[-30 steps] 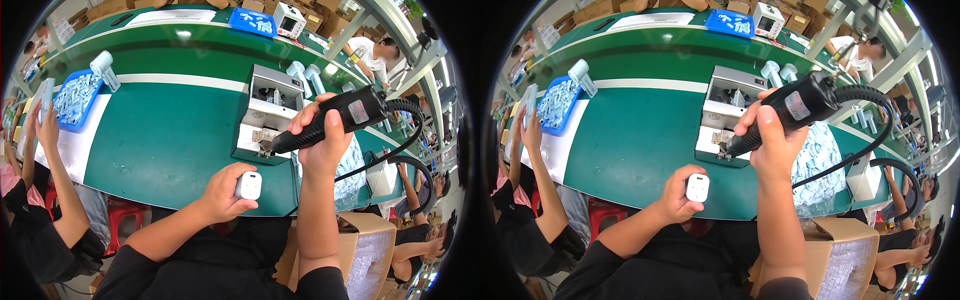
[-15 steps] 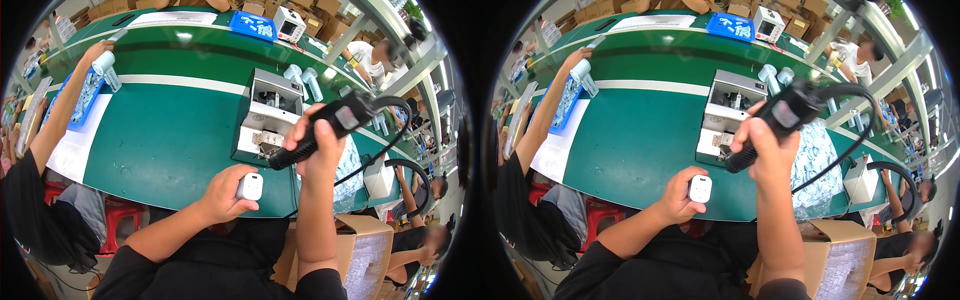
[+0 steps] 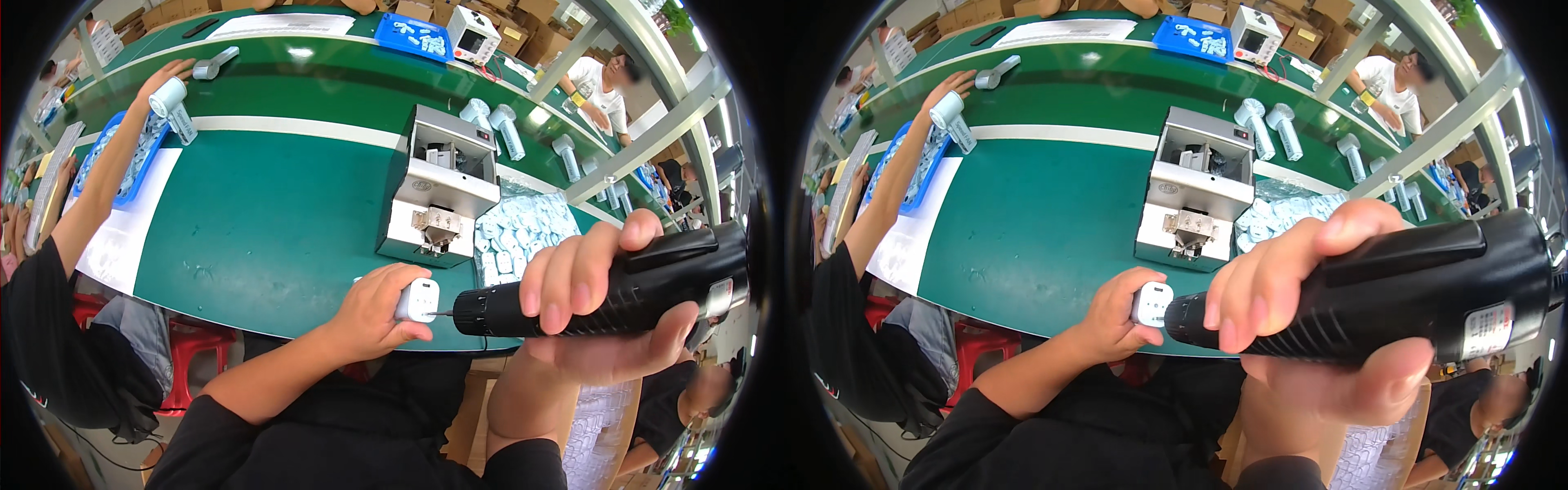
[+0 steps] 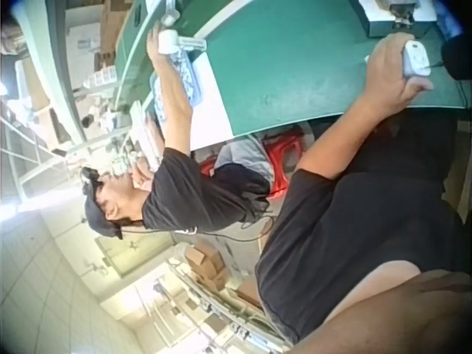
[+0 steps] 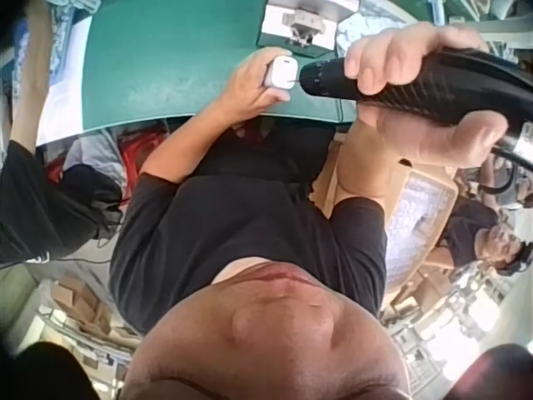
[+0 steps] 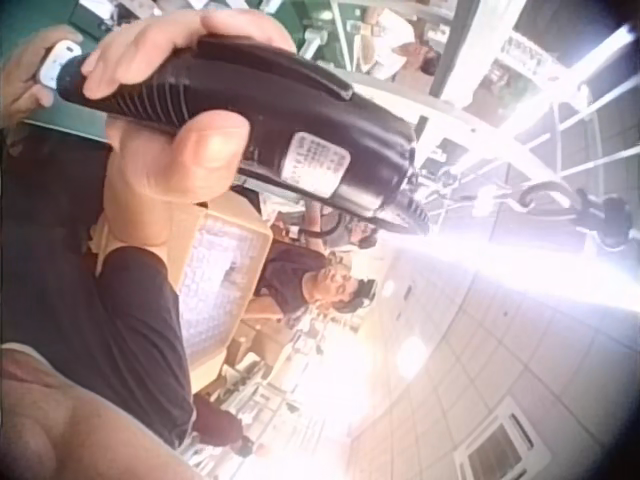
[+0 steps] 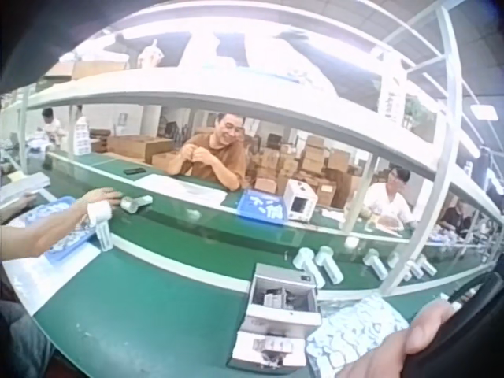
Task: The person attaches base plates onto mini fan bodies by hand and fastens them with an electric screwdriver before setting the assembled fans on the workbench.
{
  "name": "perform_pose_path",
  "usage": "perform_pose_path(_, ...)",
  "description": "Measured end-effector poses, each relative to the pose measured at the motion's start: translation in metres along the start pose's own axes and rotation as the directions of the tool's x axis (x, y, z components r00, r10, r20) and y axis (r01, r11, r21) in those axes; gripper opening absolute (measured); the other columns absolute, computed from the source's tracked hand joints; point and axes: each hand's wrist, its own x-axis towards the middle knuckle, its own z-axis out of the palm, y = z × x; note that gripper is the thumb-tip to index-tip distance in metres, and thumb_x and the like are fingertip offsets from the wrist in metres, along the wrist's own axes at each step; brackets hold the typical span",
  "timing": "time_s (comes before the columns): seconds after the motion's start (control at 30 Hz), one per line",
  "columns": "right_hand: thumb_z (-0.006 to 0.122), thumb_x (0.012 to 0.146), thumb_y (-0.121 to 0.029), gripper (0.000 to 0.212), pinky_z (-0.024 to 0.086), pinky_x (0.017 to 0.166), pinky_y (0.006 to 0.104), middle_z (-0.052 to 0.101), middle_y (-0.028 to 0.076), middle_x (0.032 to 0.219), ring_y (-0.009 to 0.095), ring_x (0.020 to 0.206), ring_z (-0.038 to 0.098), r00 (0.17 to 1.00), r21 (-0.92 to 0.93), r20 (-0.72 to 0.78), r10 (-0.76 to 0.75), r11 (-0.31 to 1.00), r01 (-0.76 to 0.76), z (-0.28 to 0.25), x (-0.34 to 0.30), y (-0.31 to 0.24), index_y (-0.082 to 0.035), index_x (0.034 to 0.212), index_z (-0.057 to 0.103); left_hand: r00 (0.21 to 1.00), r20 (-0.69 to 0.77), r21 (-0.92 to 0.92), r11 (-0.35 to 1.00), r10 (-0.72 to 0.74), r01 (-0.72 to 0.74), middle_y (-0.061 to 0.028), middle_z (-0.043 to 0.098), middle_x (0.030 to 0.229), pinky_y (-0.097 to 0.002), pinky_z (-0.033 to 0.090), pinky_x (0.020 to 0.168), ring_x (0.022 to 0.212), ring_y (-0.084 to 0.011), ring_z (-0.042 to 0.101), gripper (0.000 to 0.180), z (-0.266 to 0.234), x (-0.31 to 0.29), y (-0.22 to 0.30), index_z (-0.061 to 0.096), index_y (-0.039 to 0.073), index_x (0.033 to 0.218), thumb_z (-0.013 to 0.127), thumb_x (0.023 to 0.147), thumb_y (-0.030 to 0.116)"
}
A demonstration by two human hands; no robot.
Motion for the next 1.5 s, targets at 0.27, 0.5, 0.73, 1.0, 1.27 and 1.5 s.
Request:
perform_pose_path(0.27,0.057,0.085,-0.047,0.056,0.045,0.046,0.0315,0.051,0.008,0.068,0.017,0.047,0.050,1.000,-0.052,0.028,-0.012,0.999,0.013,0.008,-0.002,-0.004,0.000,0.110,0.040,1.000,0.011,0.004,1.000,-0.002,0.002,-0.0165,0.059,0.105,-0.0421,0.047,0.083,0.094,-0.0377,0.058,0.068,-0.001,0.000,-0.002,0.047,0.003,0.118,0.065,0.075,0.054)
perform_pose_path(0.5,0.059,0.085,-0.047,0.054,0.045,0.046,0.0307,0.051,0.008,0.068,0.017,0.048,0.052,0.999,-0.059,-0.043,-0.004,0.998,0.002,0.014,-0.005,0.001,-0.002,0.105,0.039,1.000,0.005,-0.015,1.000,0.022,-0.022,-0.0161,0.059,0.106,-0.0427,0.046,0.084,0.096,-0.0373,0.058,0.068,-0.001,-0.001,-0.002,0.048,0.003,0.117,0.069,0.073,0.050)
perform_pose_path(0.73,0.064,0.083,-0.044,0.051,0.047,0.047,0.0298,0.052,0.007,0.069,0.017,0.049,0.053,0.999,-0.041,0.037,0.005,0.999,-0.003,0.010,-0.002,0.008,-0.004,0.101,0.038,0.999,0.032,-0.011,1.000,0.019,-0.019,-0.0166,0.059,0.106,-0.0438,0.046,0.085,0.097,-0.0376,0.057,0.069,-0.001,0.002,-0.003,0.048,0.003,0.118,0.071,0.072,0.049)
perform_pose_path(1.0,0.064,0.083,-0.046,0.057,0.047,0.047,0.0296,0.052,0.007,0.069,0.017,0.049,0.053,0.998,-0.033,0.054,0.015,0.999,-0.014,0.009,-0.002,0.000,-0.002,0.109,0.038,0.993,0.101,0.045,0.998,-0.059,0.054,-0.0167,0.058,0.110,-0.0431,0.044,0.088,0.102,-0.0384,0.055,0.066,-0.009,0.006,0.008,0.049,0.004,0.120,0.071,0.074,0.046)
perform_pose_path(1.27,0.065,0.082,-0.043,0.057,0.049,0.050,0.0319,0.052,0.007,0.066,0.018,0.050,0.055,0.991,-0.267,-0.093,0.097,0.956,-0.119,-0.014,0.007,0.002,0.001,0.111,0.043,0.972,0.000,0.316,0.922,-0.234,0.222,-0.0164,0.060,0.105,-0.0362,0.048,0.083,0.094,-0.0337,0.059,0.055,-0.083,0.042,0.001,0.054,0.004,0.116,0.072,0.076,0.037)
perform_pose_path(1.5,0.066,0.076,0.004,0.057,0.051,0.077,0.0309,0.063,0.009,0.088,0.017,0.083,0.064,0.943,-0.144,-0.030,0.332,0.932,-0.333,-0.027,-0.001,0.036,0.002,0.127,0.039,0.852,0.086,0.880,0.440,-0.517,0.178,-0.0155,0.064,0.096,-0.0424,0.050,0.075,0.089,-0.0340,0.062,0.045,-0.149,0.067,-0.051,0.058,0.008,0.111,0.067,0.078,0.038)
